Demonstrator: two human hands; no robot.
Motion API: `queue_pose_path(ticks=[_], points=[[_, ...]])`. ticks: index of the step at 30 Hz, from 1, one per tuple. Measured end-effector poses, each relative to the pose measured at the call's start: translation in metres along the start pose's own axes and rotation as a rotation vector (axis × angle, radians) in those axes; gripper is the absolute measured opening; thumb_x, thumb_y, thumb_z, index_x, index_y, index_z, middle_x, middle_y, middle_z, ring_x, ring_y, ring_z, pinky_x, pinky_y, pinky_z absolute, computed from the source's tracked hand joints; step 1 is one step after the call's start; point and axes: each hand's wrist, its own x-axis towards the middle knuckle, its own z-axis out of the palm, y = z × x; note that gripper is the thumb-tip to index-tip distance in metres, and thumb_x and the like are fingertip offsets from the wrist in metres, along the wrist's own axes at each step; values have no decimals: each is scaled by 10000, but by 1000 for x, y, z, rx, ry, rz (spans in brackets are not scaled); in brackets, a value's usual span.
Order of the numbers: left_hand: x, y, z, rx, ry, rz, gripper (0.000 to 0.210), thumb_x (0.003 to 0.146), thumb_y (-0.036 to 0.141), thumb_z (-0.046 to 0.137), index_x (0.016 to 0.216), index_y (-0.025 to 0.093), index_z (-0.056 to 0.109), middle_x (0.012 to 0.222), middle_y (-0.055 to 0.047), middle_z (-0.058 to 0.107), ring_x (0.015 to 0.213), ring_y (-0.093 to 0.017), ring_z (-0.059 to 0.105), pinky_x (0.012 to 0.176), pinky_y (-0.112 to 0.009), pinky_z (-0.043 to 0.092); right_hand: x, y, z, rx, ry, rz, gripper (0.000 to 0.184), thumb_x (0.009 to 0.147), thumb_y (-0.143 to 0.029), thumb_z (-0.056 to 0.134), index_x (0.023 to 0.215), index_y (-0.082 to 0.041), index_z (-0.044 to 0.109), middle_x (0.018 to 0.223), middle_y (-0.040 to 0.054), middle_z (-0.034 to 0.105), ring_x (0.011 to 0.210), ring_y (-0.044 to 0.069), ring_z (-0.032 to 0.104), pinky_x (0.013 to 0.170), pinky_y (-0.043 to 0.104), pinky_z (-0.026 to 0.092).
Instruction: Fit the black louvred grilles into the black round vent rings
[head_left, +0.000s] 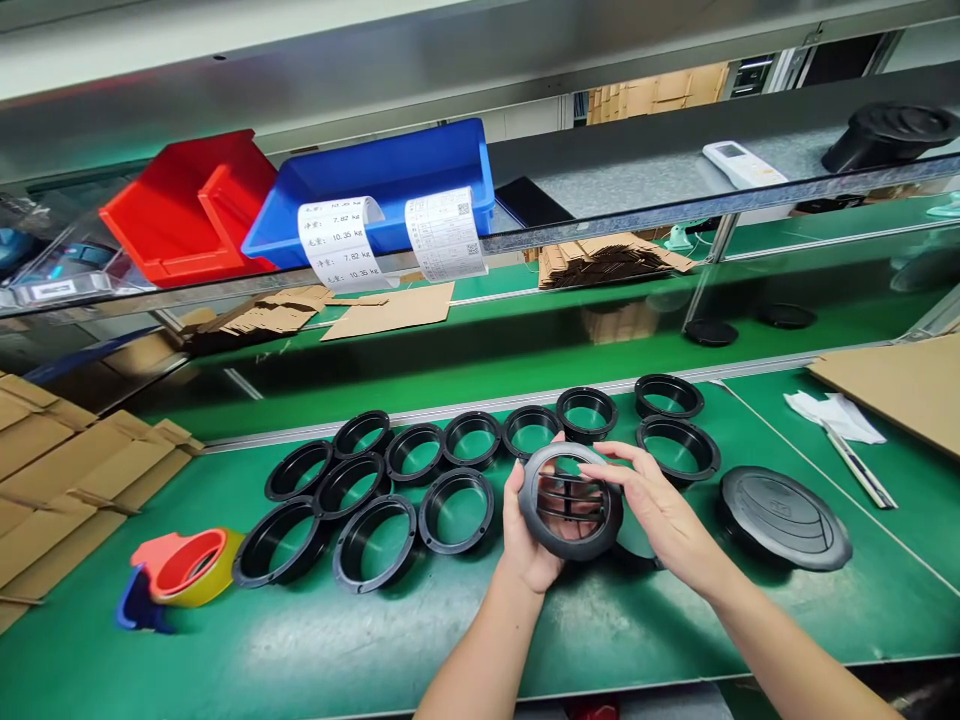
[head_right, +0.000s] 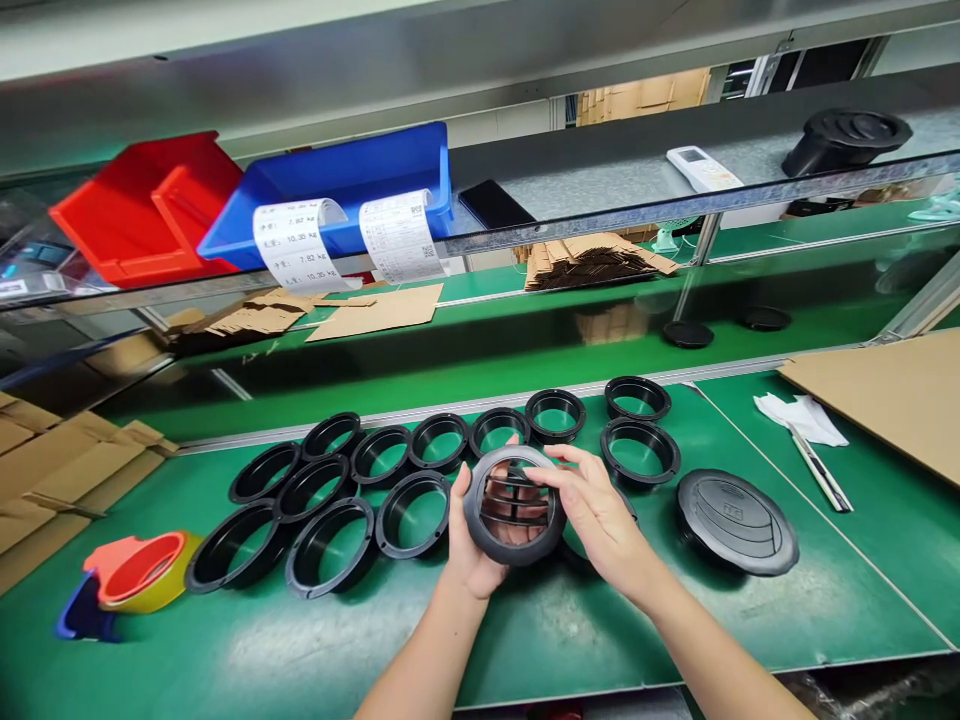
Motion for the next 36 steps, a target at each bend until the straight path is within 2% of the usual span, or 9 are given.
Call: queue_pose_path(ticks=[5,9,13,15,19,23,30,33,36], points=[[1,1,2,48,64,6,626,944,586,573,1453,231,482,1319,-68,624,1272,-324,525,1106,-476,406,-9,2,3,-200,-26,-129,478,1116,-552,273,1412,-328,574,1487,72,367,1369,345,324,1141,567,349],[1,-3,2,194,176,60,651,939,581,575,1431,162,500,1317,-107,621,1308,-314,499,1134,-429,385,-22,7,12,-557,-157,-389,632,1067,-541,522,1576,-229,312,1556,137,276,1410,401,238,1179,661,195],[-4,-16,0,346,83,-44,633,945,578,602,1466,248,461,1412,-75,554,1347,-312,457,1168,-428,332,-29,1,11,-607,-160,-242,1063,819,-376,840,1595,-193,137,1607,180,28,1444,444,90,1157,698,182],[-6,-21,0,413,26,-104,665,942,625,588,1489,286,421,1480,-70,487,1381,-315,414,1171,-433,320,-29,-4,2,-574,-179,-170,1142,719,-310,847,1598,-238,121,1604,152,51,1442,430,119,1156,665,229],[-4,-14,2,657,124,98,777,924,751,484,1525,283,333,1476,-111,481,1389,-302,401,1155,-440,325,-26,-4,-29,-584,-97,5,950,775,-385,721,1578,-289,224,1552,119,203,1406,391,244,1109,597,368],[0,4,5,729,287,405,593,988,615,499,1388,178,492,1353,-156,567,1278,-313,510,1065,-448,423,-27,14,-43,-807,-129,47,918,809,-488,712,1571,-238,267,1510,174,252,1385,426,256,1054,615,418],[-2,7,7,711,310,380,438,938,449,656,1272,173,593,1221,-134,632,1140,-280,591,943,-379,513,-37,45,-24,-950,-292,65,999,836,-574,742,1586,-151,236,1536,245,220,1414,453,195,1099,635,349],[-3,9,9,664,355,382,430,908,446,695,1225,165,625,1173,-126,651,1094,-259,608,918,-353,527,-28,29,-29,-952,-314,-30,838,1018,-597,508,1616,-168,105,1611,179,67,1454,413,97,1147,643,267],[-3,14,8,640,399,420,407,885,426,720,1176,152,645,1112,-118,668,1050,-243,623,890,-325,542,-13,12,-31,-903,-142,-106,696,1097,-545,250,1618,-151,12,1624,121,26,1467,371,69,1202,607,158]])
